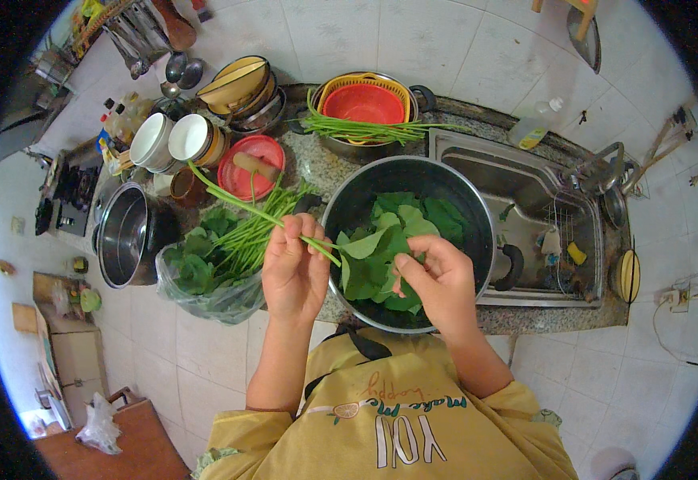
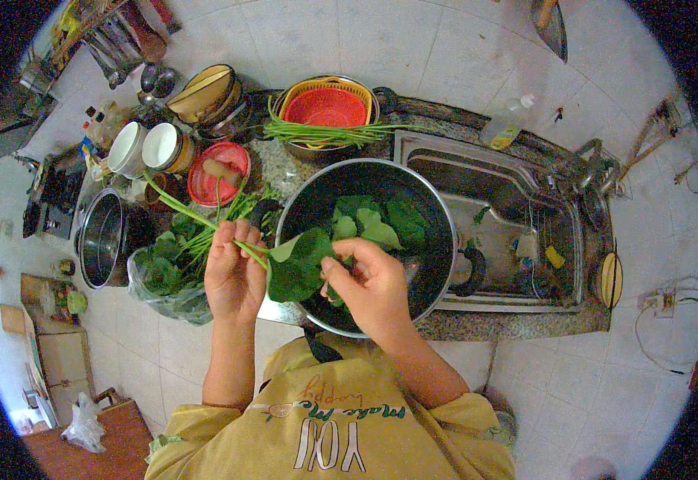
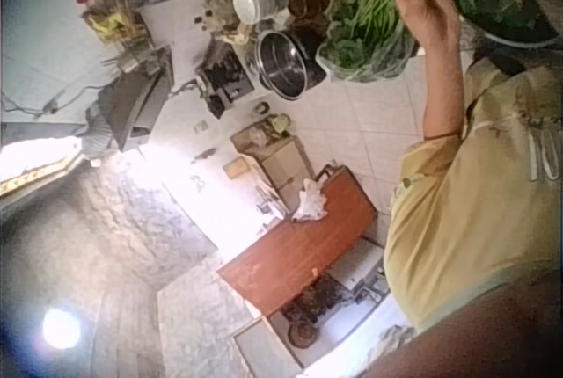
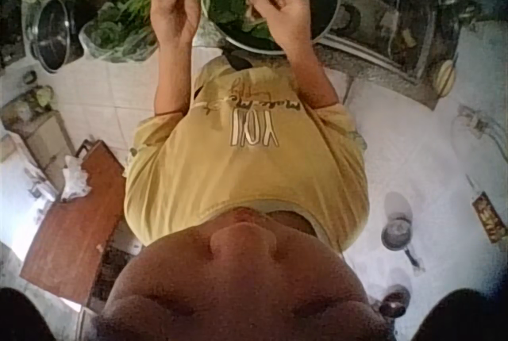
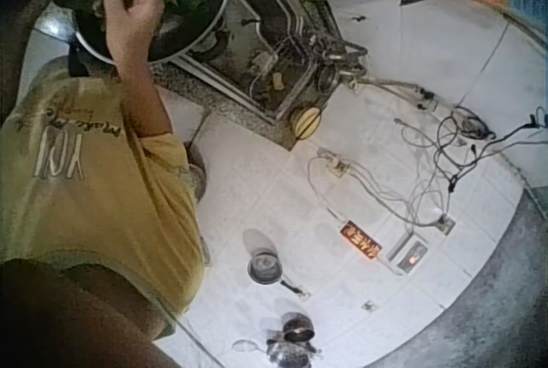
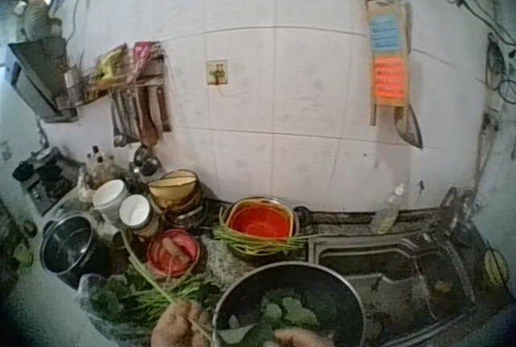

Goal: The person stands at a kitchen counter and repeatedly picks up green leafy vegetables, plucks the leaves from the stems by hand, and places the leaves into a metal bowl. The stems are discarded into a nearby container. The task continues throughout the clip with a steady, repetitive motion.

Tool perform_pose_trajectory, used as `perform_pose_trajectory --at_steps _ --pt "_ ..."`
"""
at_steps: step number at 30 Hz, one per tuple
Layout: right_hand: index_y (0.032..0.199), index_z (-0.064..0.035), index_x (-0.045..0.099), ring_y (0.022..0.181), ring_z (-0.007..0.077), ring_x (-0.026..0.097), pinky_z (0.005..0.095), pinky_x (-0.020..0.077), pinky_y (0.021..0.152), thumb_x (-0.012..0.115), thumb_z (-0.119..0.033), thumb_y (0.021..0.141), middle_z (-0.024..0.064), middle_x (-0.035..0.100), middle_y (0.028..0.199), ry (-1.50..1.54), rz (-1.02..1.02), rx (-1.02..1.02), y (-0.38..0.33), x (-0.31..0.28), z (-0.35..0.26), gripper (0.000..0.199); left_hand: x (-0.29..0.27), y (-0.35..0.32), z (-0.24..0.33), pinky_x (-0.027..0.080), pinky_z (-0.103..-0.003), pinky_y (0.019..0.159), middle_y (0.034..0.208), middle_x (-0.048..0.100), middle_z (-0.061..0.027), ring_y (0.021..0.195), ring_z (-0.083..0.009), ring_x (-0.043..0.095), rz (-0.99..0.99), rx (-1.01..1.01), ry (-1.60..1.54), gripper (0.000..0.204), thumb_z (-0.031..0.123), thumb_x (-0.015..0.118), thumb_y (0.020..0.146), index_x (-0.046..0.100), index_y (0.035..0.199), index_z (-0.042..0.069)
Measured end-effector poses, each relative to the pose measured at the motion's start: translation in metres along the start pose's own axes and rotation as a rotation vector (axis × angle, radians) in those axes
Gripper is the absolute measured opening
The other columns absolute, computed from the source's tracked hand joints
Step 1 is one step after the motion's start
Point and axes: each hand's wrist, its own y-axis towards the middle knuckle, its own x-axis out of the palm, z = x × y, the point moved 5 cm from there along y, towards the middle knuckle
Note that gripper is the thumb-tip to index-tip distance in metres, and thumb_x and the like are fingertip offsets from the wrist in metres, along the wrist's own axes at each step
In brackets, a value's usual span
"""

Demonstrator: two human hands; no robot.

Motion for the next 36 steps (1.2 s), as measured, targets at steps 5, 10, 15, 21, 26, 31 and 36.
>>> perform_pose_trajectory --at_steps 5,10,15,21,26,31,36 --pt "0.079 -0.0014 0.056 0.059 0.0078 0.055 0.0213 0.0417 0.048 0.059 -0.002 0.072 0.0045 0.058 0.071 -0.341 0.083 -0.184 -0.007 -0.004 -0.008 0.008 -0.002 -0.003 -0.004 0.035 -0.023 0.066 0.078 0.039 -0.0021 0.069 -0.0122 0.039 0.066 -0.007 -0.006 0.016 0.011 0.058 0.079 0.045 0.086 0.007" --pt "0.083 0.0001 0.058 0.063 0.0102 0.055 0.0224 0.0444 0.052 0.054 -0.001 0.077 0.0057 0.058 0.071 -0.193 0.063 0.009 -0.008 -0.02 -0.012 0.007 -0.007 0.001 0.019 0.037 -0.024 0.071 0.085 0.041 -0.0033 0.073 -0.0128 0.04 0.129 0.12 0.017 0.015 0.012 0.056 0.081 0.042 0.086 0.008" --pt "0.094 0.0032 0.053 0.066 0.0153 0.056 0.0258 0.0451 0.059 0.051 -0.002 0.081 0.0099 0.057 0.079 0.109 -0.164 0.196 -0.009 -0.007 0.012 0.014 -0.001 0.003 0.016 0.037 -0.024 0.069 0.085 0.04 -0.0032 0.073 -0.0129 0.04 0.05 0.093 0.007 0.014 0.012 0.055 0.082 0.042 0.086 0.009" --pt "0.097 0.0035 0.052 0.066 0.0155 0.054 0.0253 0.0422 0.058 0.053 -0.006 0.081 0.0088 0.056 0.082 0.526 -0.318 0.412 -0.019 0.021 0.015 0.018 0.004 0.001 0.01 0.038 -0.025 0.065 0.083 0.039 -0.0033 0.07 -0.0127 0.039 0.011 0.088 0.096 0.01 0.015 0.05 0.085 0.042 0.085 0.009" --pt "0.082 -0.0004 0.054 0.059 0.0111 0.053 0.0225 0.0423 0.05 0.054 -0.003 0.079 0.0045 0.056 0.071 0.181 -0.292 0.409 -0.015 0.018 0.021 0.004 0.013 -0.003 0.013 0.039 -0.025 0.061 0.081 0.041 -0.0035 0.067 -0.012 0.041 0.045 0.166 0.266 0.01 0.015 0.047 0.087 0.045 0.084 0.006" --pt "0.074 -0.002 0.053 0.054 0.0112 0.053 0.0215 0.0422 0.045 0.058 0.001 0.075 0.0046 0.056 0.068 0.163 -0.034 0.208 -0.014 0.001 0.019 0.006 0.016 -0.009 0.012 0.041 -0.025 0.058 0.079 0.046 -0.0046 0.065 -0.0118 0.045 0.139 0.201 0.38 0.011 0.013 0.046 0.088 0.049 0.087 0.003" --pt "0.077 -0.001 0.053 0.064 0.0125 0.054 0.0217 0.0439 0.054 0.058 0.002 0.074 0.0058 0.056 0.075 -0.291 0.064 -0.072 -0.017 -0.026 0.005 0.007 0.007 -0.005 0.023 0.043 -0.026 0.061 0.079 0.05 -0.0055 0.065 -0.0117 0.047 0.295 0.314 0.317 0.012 0.011 0.046 0.088 0.05 0.092 0.0"
